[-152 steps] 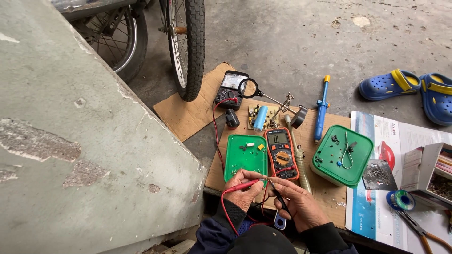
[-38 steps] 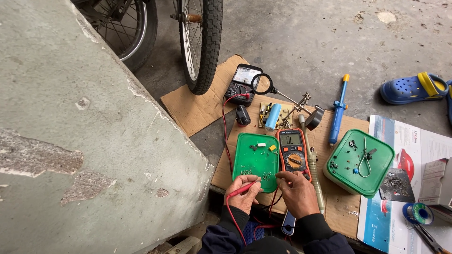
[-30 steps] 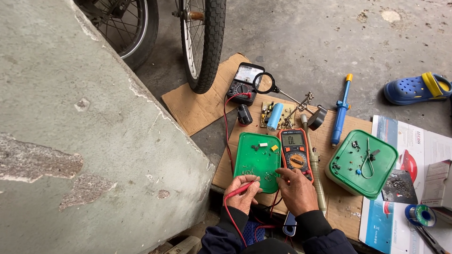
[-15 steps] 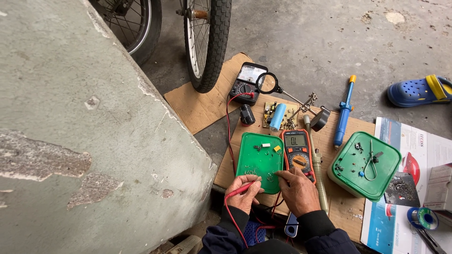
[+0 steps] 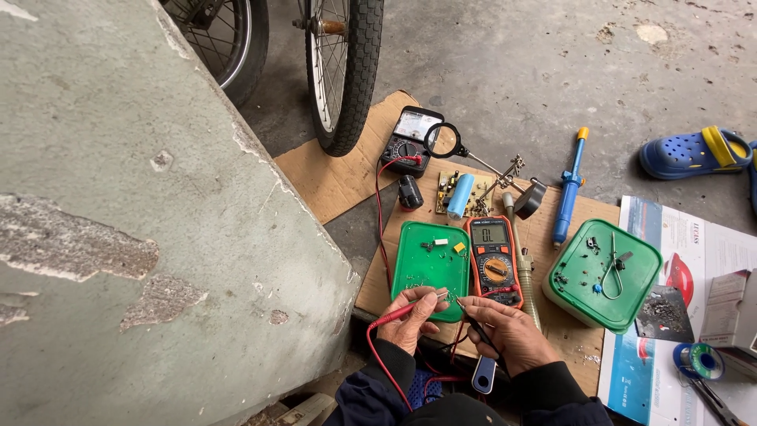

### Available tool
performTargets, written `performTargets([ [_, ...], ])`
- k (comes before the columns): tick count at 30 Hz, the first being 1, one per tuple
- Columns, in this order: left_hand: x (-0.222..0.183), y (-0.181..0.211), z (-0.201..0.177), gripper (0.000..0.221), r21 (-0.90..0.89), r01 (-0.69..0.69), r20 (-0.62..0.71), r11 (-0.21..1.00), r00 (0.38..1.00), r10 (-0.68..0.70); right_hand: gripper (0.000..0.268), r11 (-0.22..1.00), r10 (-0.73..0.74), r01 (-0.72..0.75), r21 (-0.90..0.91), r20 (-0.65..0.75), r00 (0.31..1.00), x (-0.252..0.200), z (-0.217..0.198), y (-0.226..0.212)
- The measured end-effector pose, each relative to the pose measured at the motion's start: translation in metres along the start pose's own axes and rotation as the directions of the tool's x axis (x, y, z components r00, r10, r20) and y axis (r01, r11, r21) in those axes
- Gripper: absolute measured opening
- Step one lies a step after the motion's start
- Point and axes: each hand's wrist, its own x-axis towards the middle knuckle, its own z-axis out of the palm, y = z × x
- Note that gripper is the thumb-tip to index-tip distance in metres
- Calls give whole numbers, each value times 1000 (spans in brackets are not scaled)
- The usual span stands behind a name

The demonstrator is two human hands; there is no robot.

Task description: Testing various electronic components using a digital multimeter on a makeshift workbench at ground level.

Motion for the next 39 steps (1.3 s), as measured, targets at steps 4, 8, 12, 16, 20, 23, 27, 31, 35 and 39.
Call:
performTargets([
  [4, 1, -4, 0, 41, -5, -14, 83, 1000, 996, 14, 36, 999, 30, -32, 28, 50, 998, -2, -2, 3],
  [8, -7, 2, 7, 39, 29, -31, 88, 999, 996, 28, 38, 999, 33, -35, 34, 62, 997, -6, -4, 3],
  [12, -10, 1, 7, 36, 45, -35, 67, 998, 997, 31, 36, 999, 43, -45, 29, 51, 998, -10, -2, 1],
  [16, -14, 2, 10, 31, 94, -70, 59, 993, 996, 64, 35, 999, 33, -35, 26, 60, 998, -11, -2, 0],
  [20, -14, 3, 11, 28, 169, -121, 53, 978, 992, 114, 35, 999, 49, -50, 16, 40, 998, -11, -2, 1],
  [23, -16, 3, 11, 28, 226, -155, 60, 962, 988, 146, 35, 999, 28, -29, 17, 57, 998, -11, -3, 2],
  [27, -19, 6, 13, 26, 274, -161, 40, 948, 987, 157, 37, 1000, 27, -28, 14, 43, 999, -10, -3, 4],
  [31, -19, 6, 13, 26, 254, -160, 39, 954, 987, 155, 34, 1000, 15, -15, 17, 23, 1000, -7, -4, 7],
  [35, -16, 1, 10, 26, 281, -184, 20, 942, 982, 186, 34, 1000, 11, -12, 21, 32, 999, -4, -6, 9],
  [39, -15, -1, 10, 26, 286, -208, 27, 935, 978, 209, 33, 1000, 13, -14, 13, 25, 1000, -5, -5, 9],
])
